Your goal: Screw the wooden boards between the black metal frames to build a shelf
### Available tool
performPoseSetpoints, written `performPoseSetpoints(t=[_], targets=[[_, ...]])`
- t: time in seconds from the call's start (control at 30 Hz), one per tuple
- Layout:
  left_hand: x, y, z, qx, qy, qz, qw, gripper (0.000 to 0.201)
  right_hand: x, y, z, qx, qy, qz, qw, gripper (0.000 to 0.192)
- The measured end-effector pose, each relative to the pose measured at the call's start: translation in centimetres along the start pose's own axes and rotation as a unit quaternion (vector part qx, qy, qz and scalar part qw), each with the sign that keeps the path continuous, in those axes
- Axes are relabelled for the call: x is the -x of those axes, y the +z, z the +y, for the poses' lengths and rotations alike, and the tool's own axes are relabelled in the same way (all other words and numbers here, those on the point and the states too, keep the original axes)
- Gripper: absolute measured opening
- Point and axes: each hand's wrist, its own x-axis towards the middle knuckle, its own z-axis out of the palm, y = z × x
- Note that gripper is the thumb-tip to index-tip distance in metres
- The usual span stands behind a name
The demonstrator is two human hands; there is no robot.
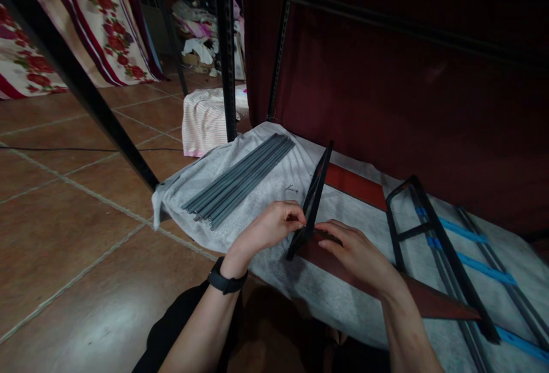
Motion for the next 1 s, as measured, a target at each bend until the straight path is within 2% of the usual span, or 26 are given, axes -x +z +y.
performPoseSetpoints(t=[0.17,0.4,0.63,0.83,1.0], targets=[[-0.2,0.3,-0.2,0.018,-0.010,0.003,1.000,0.013,0.0,0.1,0.3,0.003,0.020,0.005,1.000,0.025],[-0.3,0.6,-0.3,0.036,-0.034,0.008,0.999,0.012,0.1,0.0,-0.5,-0.040,0.100,0.018,0.994,0.026],[-0.3,0.9,-0.3,0.037,-0.057,-0.007,0.998,0.014,0.0,-0.1,-1.1,-0.028,0.088,0.010,0.996,0.040],[-0.3,0.9,0.2,-0.006,0.018,0.008,1.000,0.015,-0.1,-0.2,-1.0,-0.021,0.087,0.009,0.996,0.047],[-0.3,1.2,-0.1,0.025,0.017,0.006,1.000,0.014,-0.2,-0.1,-0.6,-0.010,0.069,0.014,0.997,0.048]])
